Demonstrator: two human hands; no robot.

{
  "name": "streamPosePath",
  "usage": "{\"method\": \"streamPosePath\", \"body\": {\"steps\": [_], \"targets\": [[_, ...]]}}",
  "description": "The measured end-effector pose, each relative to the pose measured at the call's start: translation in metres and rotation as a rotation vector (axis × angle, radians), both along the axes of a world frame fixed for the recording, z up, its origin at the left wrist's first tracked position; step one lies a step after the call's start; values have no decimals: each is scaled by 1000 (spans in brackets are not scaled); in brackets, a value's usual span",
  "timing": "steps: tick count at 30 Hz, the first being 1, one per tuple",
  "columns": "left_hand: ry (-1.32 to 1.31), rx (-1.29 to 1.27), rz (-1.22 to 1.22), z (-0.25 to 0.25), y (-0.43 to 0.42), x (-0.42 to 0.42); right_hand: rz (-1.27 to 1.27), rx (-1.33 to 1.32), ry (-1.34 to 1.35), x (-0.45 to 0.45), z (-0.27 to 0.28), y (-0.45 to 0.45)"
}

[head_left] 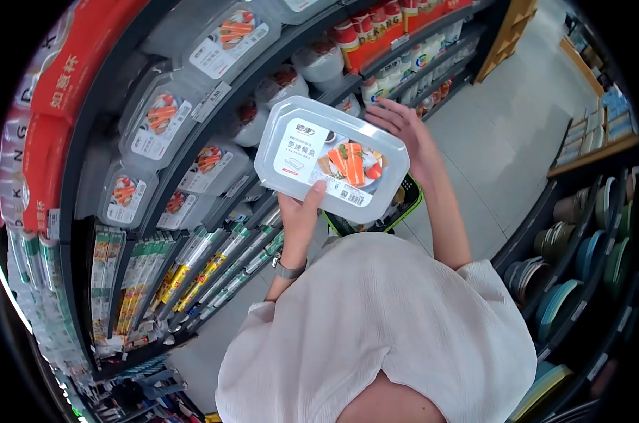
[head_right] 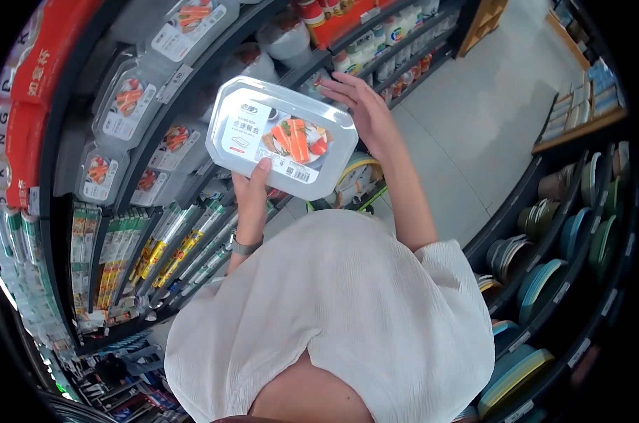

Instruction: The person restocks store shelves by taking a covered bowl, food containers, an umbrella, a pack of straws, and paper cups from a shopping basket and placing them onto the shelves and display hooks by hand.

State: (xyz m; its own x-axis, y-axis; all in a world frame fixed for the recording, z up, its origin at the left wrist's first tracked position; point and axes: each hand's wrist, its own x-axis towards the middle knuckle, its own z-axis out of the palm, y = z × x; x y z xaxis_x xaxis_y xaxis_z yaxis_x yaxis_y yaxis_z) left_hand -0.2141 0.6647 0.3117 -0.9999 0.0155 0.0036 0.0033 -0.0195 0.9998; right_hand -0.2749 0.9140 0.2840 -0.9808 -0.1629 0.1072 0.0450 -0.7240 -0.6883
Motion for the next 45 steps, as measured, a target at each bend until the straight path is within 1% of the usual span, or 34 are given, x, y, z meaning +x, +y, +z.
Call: {"method": "streamPosePath", "body": {"steps": [2,3,5,6,7,9,13,15,16,17,19,21,23,25,26,27,28,29,31,32,33,35,37,39,40,41,43,44,45], "targets": [[41,164,155,-1,2,-5,-88,-40,-82,24,4,-12],[52,173,179,1,4,-7,-63,-31,-72,35,5,-21],[83,240,202,7,7,-13,-48,75,105,50,7,-42],[110,208,191,9,8,-14,-131,290,184,50,11,-50],[118,215,199,11,7,-14,-124,296,193,51,16,-56],[-26,361,91,15,3,-15,-317,423,109,52,29,-63],[93,421,36,17,-18,-28,-348,413,102,40,36,-55],[291,115,188,21,-26,-26,-345,447,137,37,38,-58],[337,71,195,30,-28,-22,-344,461,142,35,40,-61],[356,70,212,32,-28,-19,-342,470,154,33,43,-62],[416,-17,212,35,-35,-14,-331,476,169,32,46,-75],[436,-6,256,36,-45,-9,-413,480,165,27,43,-90],[418,-111,274,27,-59,-8,-427,504,213,22,46,-104],[423,-108,323,25,-68,-5,-444,518,248,19,46,-118],[412,-155,357,23,-74,-2,-441,569,274,16,44,-123],[402,-202,390,22,-80,-1,-437,569,284,13,47,-130],[405,-225,418,20,-85,1,-385,525,352,12,50,-139],[406,-222,423,19,-91,5,-331,481,417,13,52,-146],[376,-235,394,23,-103,9,-300,498,440,6,45,-156],[399,-252,455,17,-111,7,-362,665,542,4,45,-159],[398,-248,463,17,-115,7,-423,832,646,2,45,-162],[470,-280,547,21,-122,8,-421,813,638,-2,46,-173],[455,-254,523,33,-132,9,-422,731,633,-8,54,-184],[600,-315,510,49,-142,1,-434,750,677,-19,69,-195],[651,-232,503,57,-142,-5,-452,605,652,-24,78,-208],[653,-226,506,66,-146,-11,-465,461,624,-30,87,-218],[840,-381,638,84,-157,-24,-406,395,642,-41,114,-234],[867,-375,694,92,-164,-32,-404,400,668,-48,124,-242],[872,-368,698,99,-171,-41,-402,406,695,-56,133,-251]]}}
